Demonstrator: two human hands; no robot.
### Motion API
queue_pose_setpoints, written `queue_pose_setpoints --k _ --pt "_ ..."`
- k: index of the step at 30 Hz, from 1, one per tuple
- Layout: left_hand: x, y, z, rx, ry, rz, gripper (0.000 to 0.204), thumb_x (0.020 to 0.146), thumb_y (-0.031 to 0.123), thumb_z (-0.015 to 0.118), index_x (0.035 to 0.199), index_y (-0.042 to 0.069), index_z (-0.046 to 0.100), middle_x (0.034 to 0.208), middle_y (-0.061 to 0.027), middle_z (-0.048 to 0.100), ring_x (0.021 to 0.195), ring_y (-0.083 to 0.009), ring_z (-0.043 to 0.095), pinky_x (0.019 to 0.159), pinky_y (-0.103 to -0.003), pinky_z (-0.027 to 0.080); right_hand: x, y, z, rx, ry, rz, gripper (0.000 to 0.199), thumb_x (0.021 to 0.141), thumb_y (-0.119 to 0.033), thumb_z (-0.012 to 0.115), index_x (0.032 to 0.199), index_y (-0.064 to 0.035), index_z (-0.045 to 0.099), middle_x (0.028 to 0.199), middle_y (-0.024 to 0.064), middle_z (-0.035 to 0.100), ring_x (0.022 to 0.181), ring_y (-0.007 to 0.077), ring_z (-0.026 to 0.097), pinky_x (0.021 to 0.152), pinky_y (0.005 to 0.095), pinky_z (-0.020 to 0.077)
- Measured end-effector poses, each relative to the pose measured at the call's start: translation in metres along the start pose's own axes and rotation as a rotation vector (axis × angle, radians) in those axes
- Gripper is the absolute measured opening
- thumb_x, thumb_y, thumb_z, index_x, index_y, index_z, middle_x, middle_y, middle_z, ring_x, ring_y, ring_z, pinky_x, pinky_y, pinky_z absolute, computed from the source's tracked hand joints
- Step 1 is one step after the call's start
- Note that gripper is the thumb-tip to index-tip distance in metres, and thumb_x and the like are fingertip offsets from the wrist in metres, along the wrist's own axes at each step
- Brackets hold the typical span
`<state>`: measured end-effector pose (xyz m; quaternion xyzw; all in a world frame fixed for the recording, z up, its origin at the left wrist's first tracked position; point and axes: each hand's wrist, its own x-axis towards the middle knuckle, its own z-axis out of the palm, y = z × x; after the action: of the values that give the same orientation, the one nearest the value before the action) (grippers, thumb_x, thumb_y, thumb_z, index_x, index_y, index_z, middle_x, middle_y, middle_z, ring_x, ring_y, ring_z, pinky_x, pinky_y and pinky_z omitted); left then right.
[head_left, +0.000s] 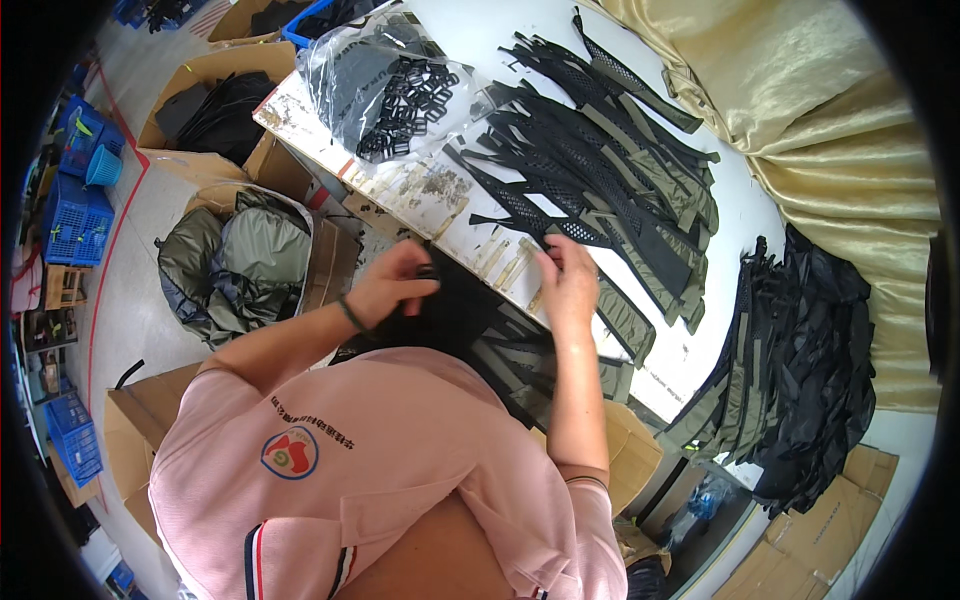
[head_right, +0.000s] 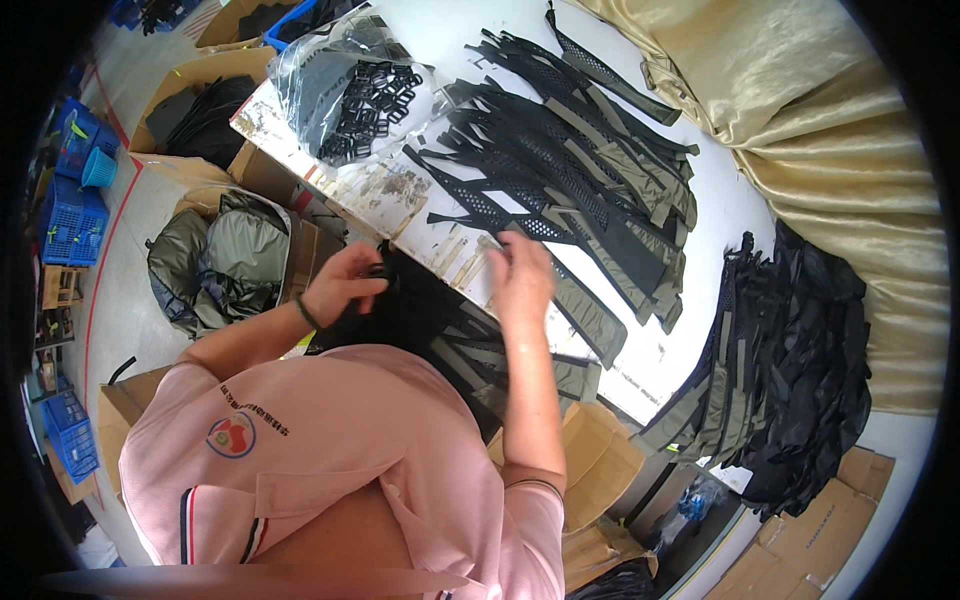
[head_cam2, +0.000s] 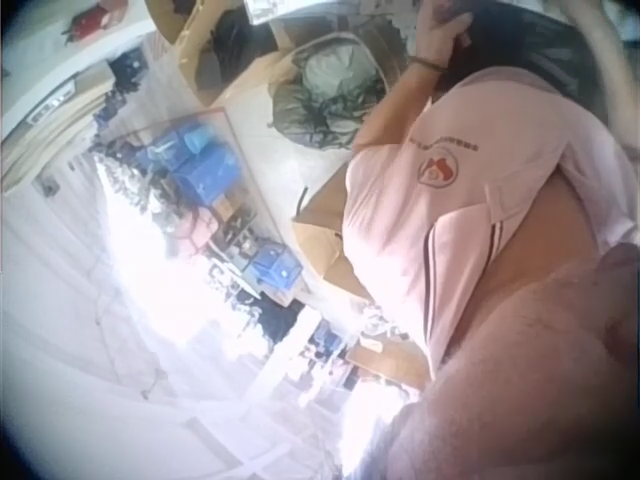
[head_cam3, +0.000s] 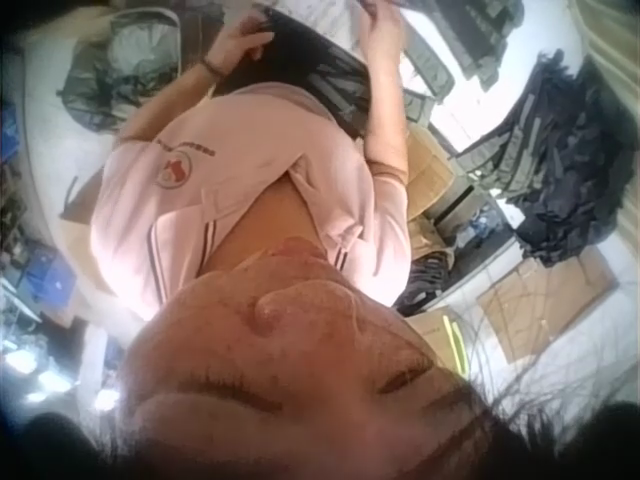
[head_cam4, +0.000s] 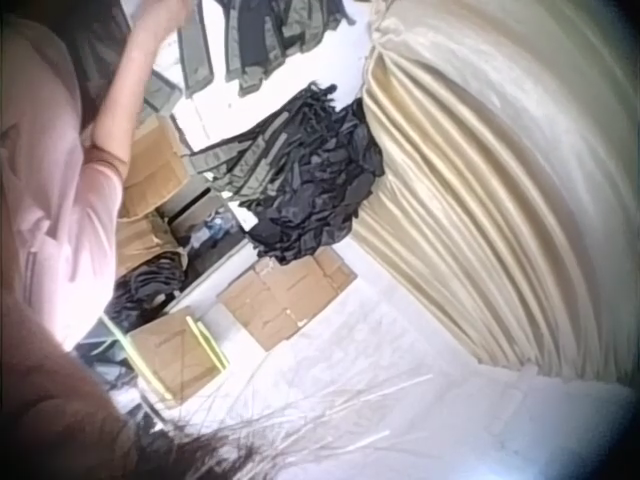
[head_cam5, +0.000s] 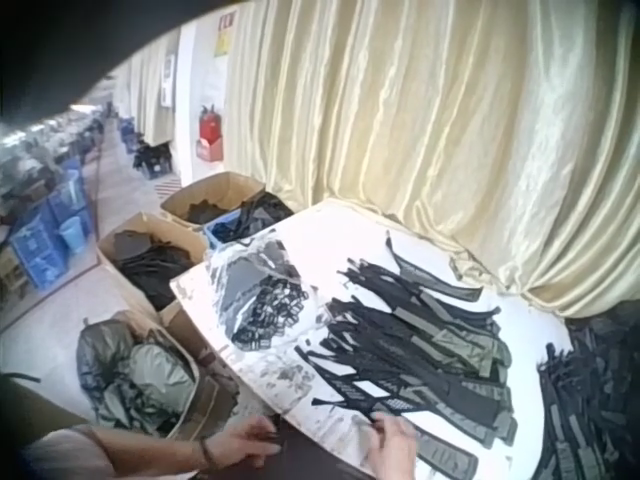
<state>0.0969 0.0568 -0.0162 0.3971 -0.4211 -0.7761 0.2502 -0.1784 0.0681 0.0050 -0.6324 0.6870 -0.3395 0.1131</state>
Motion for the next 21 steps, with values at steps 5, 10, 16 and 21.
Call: queue_pose_setpoints --k 5,10,16,21 --pt "-0.011 -0.006 -0.035 1.288 0.489 0.606 0.045 0.082 0.023 0.069 0.118 0.008 0.046 0.085 -0.0094 0.056 0.066 -0.0169 0.057 0.063 -0.027 0.048 -0.022 0.06 -0.006 -0.51 -0.011 -0.144 0.024 0.076 -0.009 0.06 0.1 -0.0068 0.064 0.089 0.0063 0.056 0.086 0.0249 0.053 0.074 0.0388 0.0429" --pt "0.046 0.019 0.013 0.078 -0.123 -0.124 0.038 0.089 0.031 0.06 0.117 0.007 0.052 0.089 -0.0091 0.059 0.063 -0.0141 0.052 0.055 -0.027 0.042 -0.022 0.05 -0.012 -0.411 -0.015 -0.247 0.028 0.07 -0.002 0.06 0.097 -0.0072 0.067 0.082 0.0061 0.053 0.081 0.0244 0.053 0.072 0.0365 0.0424" --pt "0.126 0.001 0.015 -0.527 -0.115 -0.15 0.029 0.091 0.031 0.058 0.104 0.005 0.059 0.08 -0.0012 0.057 0.057 -0.0086 0.048 0.053 -0.024 0.039 -0.049 0.029 -0.06 -0.276 -0.093 -0.289 0.033 0.065 0.006 0.06 0.092 -0.0104 0.069 0.085 0.0065 0.057 0.083 0.0254 0.054 0.075 0.0351 0.0435" --pt "0.114 0.014 0.014 -0.304 0.067 0.024 0.013 0.086 0.014 0.064 0.093 0.005 0.058 0.076 0.0005 0.055 0.062 -0.009 0.054 0.057 -0.024 0.045 -0.072 0.051 -0.083 -0.457 -0.258 -0.148 0.03 0.067 -0.001 0.064 0.095 -0.01 0.07 0.091 0.0055 0.058 0.091 0.0249 0.054 0.084 0.0357 0.0418"
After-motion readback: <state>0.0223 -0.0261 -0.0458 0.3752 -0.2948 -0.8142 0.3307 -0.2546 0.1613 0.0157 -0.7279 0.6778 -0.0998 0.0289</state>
